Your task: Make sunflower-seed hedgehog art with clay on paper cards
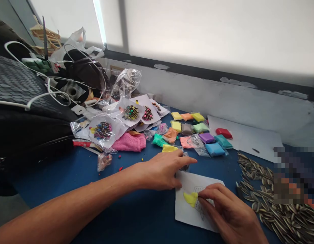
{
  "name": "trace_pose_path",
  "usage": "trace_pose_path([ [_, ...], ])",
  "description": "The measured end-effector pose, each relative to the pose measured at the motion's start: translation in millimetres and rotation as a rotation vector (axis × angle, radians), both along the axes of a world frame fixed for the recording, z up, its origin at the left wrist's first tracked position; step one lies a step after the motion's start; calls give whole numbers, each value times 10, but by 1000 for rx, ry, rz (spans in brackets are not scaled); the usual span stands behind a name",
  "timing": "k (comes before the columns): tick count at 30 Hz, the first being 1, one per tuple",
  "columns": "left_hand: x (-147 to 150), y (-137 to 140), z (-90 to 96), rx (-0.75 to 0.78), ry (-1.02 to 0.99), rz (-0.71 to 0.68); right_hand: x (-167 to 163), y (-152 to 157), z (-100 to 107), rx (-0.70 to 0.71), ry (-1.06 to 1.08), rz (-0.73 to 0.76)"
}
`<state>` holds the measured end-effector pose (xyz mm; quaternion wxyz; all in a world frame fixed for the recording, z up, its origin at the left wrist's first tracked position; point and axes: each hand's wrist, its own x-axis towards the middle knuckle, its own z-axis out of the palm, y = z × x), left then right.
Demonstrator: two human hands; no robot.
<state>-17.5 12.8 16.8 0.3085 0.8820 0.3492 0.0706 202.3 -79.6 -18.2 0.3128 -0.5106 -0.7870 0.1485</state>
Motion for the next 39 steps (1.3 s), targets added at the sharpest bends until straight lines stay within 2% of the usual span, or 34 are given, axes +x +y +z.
trace_pose_path([
  [7, -4, 14, -12, 30, -21, -11, 28, 34, 0, 41, -119, 94],
  [20, 0, 19, -7, 15, -3, -12, 11, 14, -45, 107, -304, 95],
  [30, -7, 10, 19, 12, -6, -21, 56, -2, -66, 283, -438, 164],
  [39, 7, 22, 6, 17, -16, -14, 154, -34, -72, 355, -498, 193],
])
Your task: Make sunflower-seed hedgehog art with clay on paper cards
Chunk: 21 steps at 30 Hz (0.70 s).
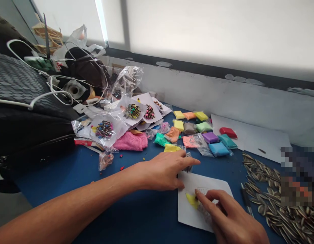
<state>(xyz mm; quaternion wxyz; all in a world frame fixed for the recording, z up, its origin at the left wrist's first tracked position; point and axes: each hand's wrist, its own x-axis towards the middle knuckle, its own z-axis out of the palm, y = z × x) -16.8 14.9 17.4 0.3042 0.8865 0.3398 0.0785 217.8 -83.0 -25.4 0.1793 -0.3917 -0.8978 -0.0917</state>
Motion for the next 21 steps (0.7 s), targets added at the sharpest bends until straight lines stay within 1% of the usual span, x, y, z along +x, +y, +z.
trace_pose_path([
  [7, -28, 3, -7, 23, -5, -13, 15, 23, 8, -27, 88, -111],
  [9, -39, -4, 33, 54, -62, -8, -17, 41, 35, -18, 147, -147],
  [11, -45, -20, 93, 56, -187, -1, -50, 52, 88, -39, 260, -183],
  [13, -41, -48, 156, -26, -332, -4, -77, 52, 159, -114, 394, -224],
  [15, -26, -84, 201, -177, -421, -15, -92, 41, 223, -197, 513, -263],
  [18, 12, -142, 219, -354, -434, -32, -99, 23, 260, -246, 670, -293],
  [21, 51, -188, 210, -428, -384, -42, -109, 18, 245, -298, 760, -262],
])
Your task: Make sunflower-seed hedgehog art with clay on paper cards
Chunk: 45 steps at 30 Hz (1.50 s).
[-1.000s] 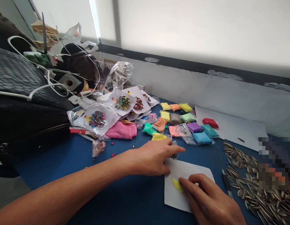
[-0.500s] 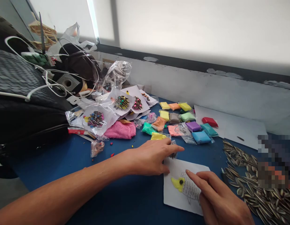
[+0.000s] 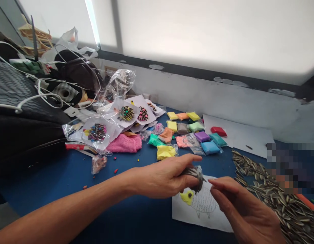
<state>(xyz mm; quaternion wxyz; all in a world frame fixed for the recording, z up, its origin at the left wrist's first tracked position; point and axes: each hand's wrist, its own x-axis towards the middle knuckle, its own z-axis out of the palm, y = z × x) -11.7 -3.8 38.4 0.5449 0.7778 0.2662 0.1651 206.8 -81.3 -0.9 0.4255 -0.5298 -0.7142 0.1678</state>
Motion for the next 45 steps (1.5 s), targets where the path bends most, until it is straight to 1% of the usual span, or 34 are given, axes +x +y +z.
trace_pose_path([
  [3, 27, -29, -5, -31, 19, -38, -25, 0, -1, -42, 43, 50],
  [6, 42, -42, -8, -30, 6, -70, -46, -13, 23, -28, 24, 54],
  [10, 55, -40, -12, -28, 43, -77, -34, -47, 32, 58, -88, 41],
  [16, 63, -44, -7, 45, 128, -90, -4, -41, -3, 188, -264, 121],
  [20, 71, -59, -5, 68, 149, -81, -61, -14, 24, 143, -262, 157],
  [23, 78, -74, -15, 95, 129, -34, -121, -37, 70, 120, -193, 109],
  [25, 77, -71, -29, 136, 122, 10, -138, -63, 101, 45, -83, 71],
  [27, 70, -47, -49, 158, 119, 72, -122, -76, 120, -101, 77, 32],
  [29, 57, -4, -72, 145, 108, 153, -74, -68, 120, -253, 228, 10],
  [31, 45, 46, -97, 128, 89, 212, -16, -46, 103, -383, 323, 28],
  [34, 37, 98, -136, 134, 83, 228, 33, -17, 73, -530, 412, 97],
  [38, 40, 121, -199, 183, 130, 221, 10, -15, 49, -642, 498, 114],
  [42, 37, 137, -255, 283, 220, 224, -21, -39, 23, -706, 543, 82],
  [45, 34, 144, -266, 331, 259, 203, -24, -47, 9, -743, 548, 75],
])
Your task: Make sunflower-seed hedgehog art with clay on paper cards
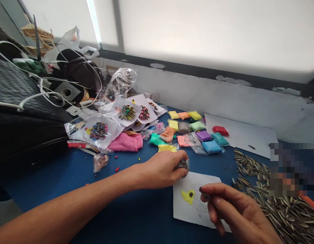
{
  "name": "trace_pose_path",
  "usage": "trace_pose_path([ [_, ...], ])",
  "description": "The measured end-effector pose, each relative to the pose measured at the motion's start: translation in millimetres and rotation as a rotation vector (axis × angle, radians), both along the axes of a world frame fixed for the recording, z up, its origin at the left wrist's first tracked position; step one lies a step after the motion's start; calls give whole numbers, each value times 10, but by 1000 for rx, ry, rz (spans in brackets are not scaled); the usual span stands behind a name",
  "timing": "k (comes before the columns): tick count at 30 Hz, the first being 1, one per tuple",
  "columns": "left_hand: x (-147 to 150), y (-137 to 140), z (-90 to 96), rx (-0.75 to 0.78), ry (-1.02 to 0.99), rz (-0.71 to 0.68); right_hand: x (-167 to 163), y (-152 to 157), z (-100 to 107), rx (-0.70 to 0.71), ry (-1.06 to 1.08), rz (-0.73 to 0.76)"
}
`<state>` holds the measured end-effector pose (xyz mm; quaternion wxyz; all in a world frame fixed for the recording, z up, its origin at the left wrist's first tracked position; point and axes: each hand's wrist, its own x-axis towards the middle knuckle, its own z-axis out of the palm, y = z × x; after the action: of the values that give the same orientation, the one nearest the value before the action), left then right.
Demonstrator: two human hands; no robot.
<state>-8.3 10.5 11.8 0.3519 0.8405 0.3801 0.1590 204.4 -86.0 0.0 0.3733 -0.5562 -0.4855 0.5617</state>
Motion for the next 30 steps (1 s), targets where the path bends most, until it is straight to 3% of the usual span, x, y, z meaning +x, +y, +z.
trace_pose_path([
  [8, 7, -25, 51, 38, 63, -23, 0, 49, 33, -19, -128, -2],
  [13, -4, -19, 53, 45, 81, -32, -11, 54, 52, 90, -221, 13],
  [20, -20, -26, 45, 55, 91, -44, -110, 32, 18, 50, -272, -59],
  [25, -16, -22, 64, 57, 103, -51, -201, -25, 27, 66, -295, -194],
  [30, -19, -20, 62, 61, 105, -60, -57, 26, 33, 167, -366, -67],
])
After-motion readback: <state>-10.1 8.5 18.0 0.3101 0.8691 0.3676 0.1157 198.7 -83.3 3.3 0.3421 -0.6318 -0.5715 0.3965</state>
